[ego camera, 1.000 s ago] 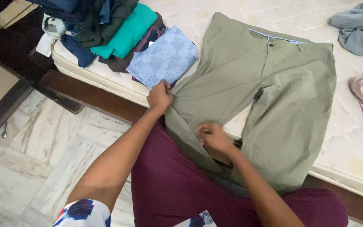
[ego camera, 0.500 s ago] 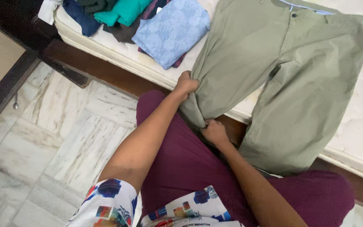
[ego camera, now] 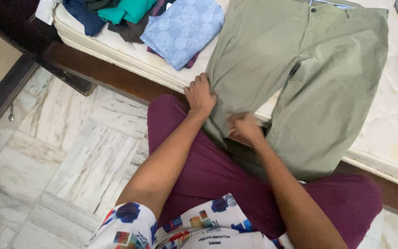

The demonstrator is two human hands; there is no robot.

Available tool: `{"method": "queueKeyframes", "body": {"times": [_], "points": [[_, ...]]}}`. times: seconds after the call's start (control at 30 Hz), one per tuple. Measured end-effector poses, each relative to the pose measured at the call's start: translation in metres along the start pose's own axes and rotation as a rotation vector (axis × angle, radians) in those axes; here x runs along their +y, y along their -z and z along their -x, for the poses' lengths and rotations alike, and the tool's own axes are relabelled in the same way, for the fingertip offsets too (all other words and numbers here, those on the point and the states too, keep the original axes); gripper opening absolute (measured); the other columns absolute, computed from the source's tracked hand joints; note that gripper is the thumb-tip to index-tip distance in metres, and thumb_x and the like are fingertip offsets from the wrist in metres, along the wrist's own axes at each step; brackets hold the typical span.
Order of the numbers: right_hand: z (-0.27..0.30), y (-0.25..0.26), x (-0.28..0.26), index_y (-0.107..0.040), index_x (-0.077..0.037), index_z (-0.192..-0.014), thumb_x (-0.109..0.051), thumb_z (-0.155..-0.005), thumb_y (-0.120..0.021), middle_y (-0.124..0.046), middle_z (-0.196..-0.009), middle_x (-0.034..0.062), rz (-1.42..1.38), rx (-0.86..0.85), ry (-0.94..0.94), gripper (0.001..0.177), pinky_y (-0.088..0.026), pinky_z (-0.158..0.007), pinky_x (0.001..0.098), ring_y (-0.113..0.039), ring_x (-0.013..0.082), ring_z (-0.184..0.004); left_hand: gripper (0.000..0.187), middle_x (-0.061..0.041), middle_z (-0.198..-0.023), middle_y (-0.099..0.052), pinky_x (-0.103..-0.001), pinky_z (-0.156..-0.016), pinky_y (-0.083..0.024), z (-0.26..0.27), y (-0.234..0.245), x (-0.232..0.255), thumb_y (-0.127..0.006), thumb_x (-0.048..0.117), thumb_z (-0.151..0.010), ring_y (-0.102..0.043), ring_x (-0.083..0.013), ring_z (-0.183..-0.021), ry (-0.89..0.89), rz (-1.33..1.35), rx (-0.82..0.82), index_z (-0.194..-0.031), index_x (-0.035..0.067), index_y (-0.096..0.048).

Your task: The person folds a light blue patterned dress and a pair of olive green trousers on a bed. They smooth and align the garments, fold them into compact rectangles, and place them in a stack with other folded clothes.

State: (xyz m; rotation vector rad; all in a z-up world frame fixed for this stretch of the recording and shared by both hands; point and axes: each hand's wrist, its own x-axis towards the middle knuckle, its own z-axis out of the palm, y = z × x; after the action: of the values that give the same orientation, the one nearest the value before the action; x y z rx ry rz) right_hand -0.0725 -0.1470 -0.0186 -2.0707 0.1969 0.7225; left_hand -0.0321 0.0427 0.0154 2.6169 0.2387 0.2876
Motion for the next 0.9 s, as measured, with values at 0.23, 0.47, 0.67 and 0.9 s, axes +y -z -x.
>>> {"method": "queueKeyframes", "body": {"times": [0.23,0.47,0.67,0.9], "points": [[-0.011,-0.002,0.019,-0.055,0.008,-0.134,-0.035,-0.096,-0.076,-0.067,-0.126,0.0161,-0.425,0.19,-0.11,0.062,-0.054,-0.094,0.0416,-0.064,0.026,-0.11,0.026,-0.007,-0.092,-0.072,-0.039,-0.086,-0.05,-0.025,-0.062,-0.039,-0.083,0.018,-0.08,-0.067,-0.0225,-0.091,0.171,0.452,-0.053,-0.099,0.005,-0.07],[-0.012,0.026,0.047,-0.059,0.006,-0.127,-0.027,-0.092,-0.072,-0.068,-0.107,0.0129,-0.518,0.267,-0.141,0.05,-0.063,-0.078,0.0387,-0.067,0.0253,-0.091,0.017,0.0,-0.088,-0.07,-0.025,-0.076,-0.051,-0.049,-0.086,-0.091,-0.072,0.001,-0.086,-0.063,-0.012,-0.081,0.51,1.384,0.113,-0.101,0.002,-0.065],[0.025,0.076,0.05,-0.068,0.01,-0.124,-0.024,-0.095,-0.073,-0.073,-0.099,0.0147,-0.121,0.454,-0.064,0.045,-0.059,-0.076,0.0399,-0.069,0.0212,-0.078,0.031,-0.015,-0.09,-0.071,-0.038,-0.081,-0.054,-0.023,-0.056,-0.061,-0.07,0.003,-0.085,-0.069,-0.0258,-0.085,0.303,0.744,0.107,-0.114,0.004,-0.059],[0.016,0.069,0.058,-0.052,0.009,-0.131,-0.023,-0.096,-0.074,-0.069,-0.11,0.0168,-0.24,0.021,-0.253,0.052,-0.066,-0.085,0.0452,-0.072,0.0264,-0.09,0.041,-0.023,-0.12,-0.067,-0.058,-0.093,-0.051,-0.016,-0.026,-0.054,-0.063,0.006,-0.085,-0.063,-0.0441,-0.117,0.107,-0.03,-0.323,-0.125,0.006,-0.055]]}}
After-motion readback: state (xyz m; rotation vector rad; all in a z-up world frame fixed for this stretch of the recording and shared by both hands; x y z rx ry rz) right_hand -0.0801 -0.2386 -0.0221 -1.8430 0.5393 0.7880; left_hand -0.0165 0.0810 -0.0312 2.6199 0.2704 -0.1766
